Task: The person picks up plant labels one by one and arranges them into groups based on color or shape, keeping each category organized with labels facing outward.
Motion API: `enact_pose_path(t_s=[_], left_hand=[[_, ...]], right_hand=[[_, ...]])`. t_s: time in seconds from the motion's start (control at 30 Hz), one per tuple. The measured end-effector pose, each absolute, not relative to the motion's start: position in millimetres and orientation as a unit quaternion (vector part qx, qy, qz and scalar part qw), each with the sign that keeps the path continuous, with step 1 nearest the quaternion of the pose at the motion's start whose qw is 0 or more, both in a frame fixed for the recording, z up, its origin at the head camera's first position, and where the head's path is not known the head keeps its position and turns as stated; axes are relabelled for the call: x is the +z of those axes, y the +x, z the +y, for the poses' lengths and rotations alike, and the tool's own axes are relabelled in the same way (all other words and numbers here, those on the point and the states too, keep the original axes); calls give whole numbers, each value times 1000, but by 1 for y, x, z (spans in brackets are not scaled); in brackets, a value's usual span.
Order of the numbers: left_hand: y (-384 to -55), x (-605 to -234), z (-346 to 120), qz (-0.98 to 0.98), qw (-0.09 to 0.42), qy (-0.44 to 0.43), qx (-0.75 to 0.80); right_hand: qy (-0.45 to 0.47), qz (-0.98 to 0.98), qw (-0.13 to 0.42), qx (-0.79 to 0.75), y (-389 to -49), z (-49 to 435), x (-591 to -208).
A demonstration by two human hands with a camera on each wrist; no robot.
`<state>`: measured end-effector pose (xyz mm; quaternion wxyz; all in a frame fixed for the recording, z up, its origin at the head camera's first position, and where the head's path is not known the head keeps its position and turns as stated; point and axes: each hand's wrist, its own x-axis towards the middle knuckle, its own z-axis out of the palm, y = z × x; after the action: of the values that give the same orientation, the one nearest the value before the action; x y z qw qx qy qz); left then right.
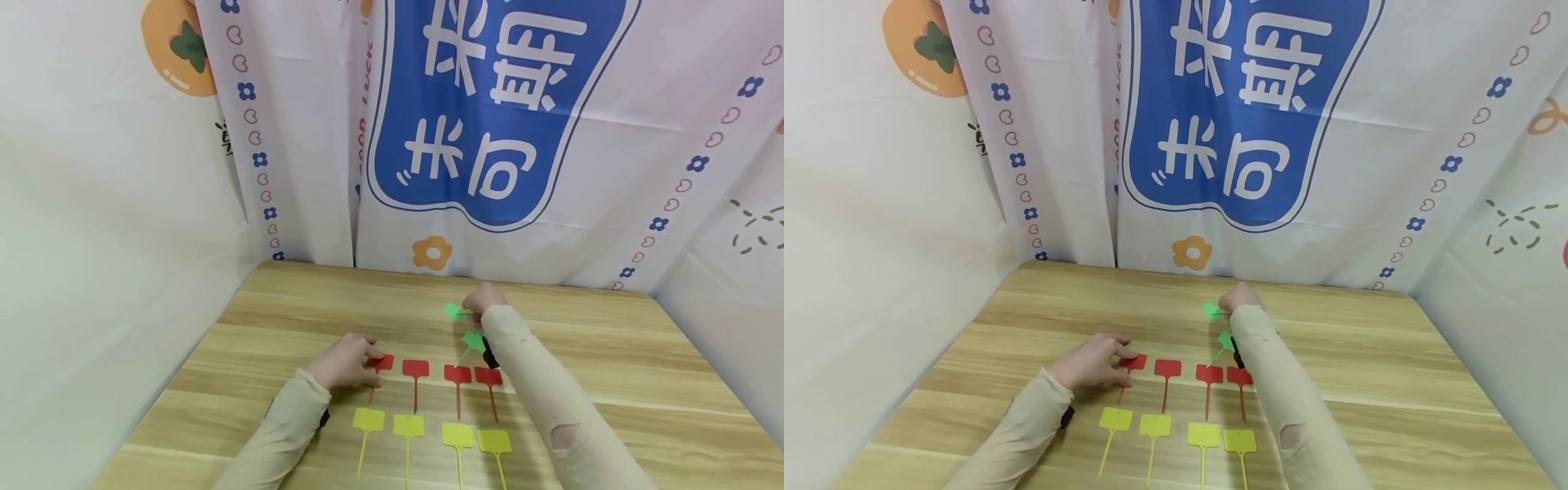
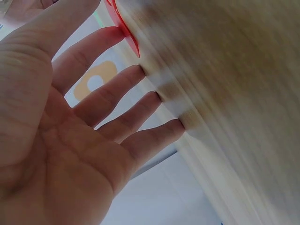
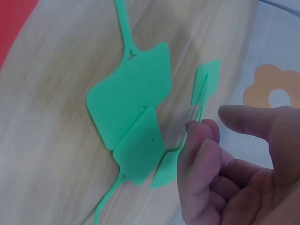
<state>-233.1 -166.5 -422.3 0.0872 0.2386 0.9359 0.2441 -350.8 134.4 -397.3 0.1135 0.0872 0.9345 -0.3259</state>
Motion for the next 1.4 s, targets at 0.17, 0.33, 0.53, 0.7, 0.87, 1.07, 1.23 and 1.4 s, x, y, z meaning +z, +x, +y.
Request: enact_pose_path(t_s=[0.17,0.33,0.53,0.7,0.87,1.07,1.23,1.4], left_hand=[[-233,-422,-167,935,87,241,245],[-233,-421,-167,933,86,246,247],[-234,-420,-168,932,81,249,250],[-233,-420,-168,932,85,250,250],[-232,-421,-168,932,88,245,250],[-232,-423,-169,933,88,242,251],[-233,-424,-169,933,86,244,250],[-233,-423,-168,933,84,248,248]], right_hand=[[75,946,104,-297,-354,132,-406],[76,952,119,-272,-355,131,-408],[77,950,131,-271,-356,131,-402],[88,949,150,-261,-354,130,-395],[101,942,167,-273,-352,128,-392],[120,926,171,-314,-354,128,-395],[120,925,170,-317,-357,127,-397],[129,920,169,-329,-358,129,-398]])
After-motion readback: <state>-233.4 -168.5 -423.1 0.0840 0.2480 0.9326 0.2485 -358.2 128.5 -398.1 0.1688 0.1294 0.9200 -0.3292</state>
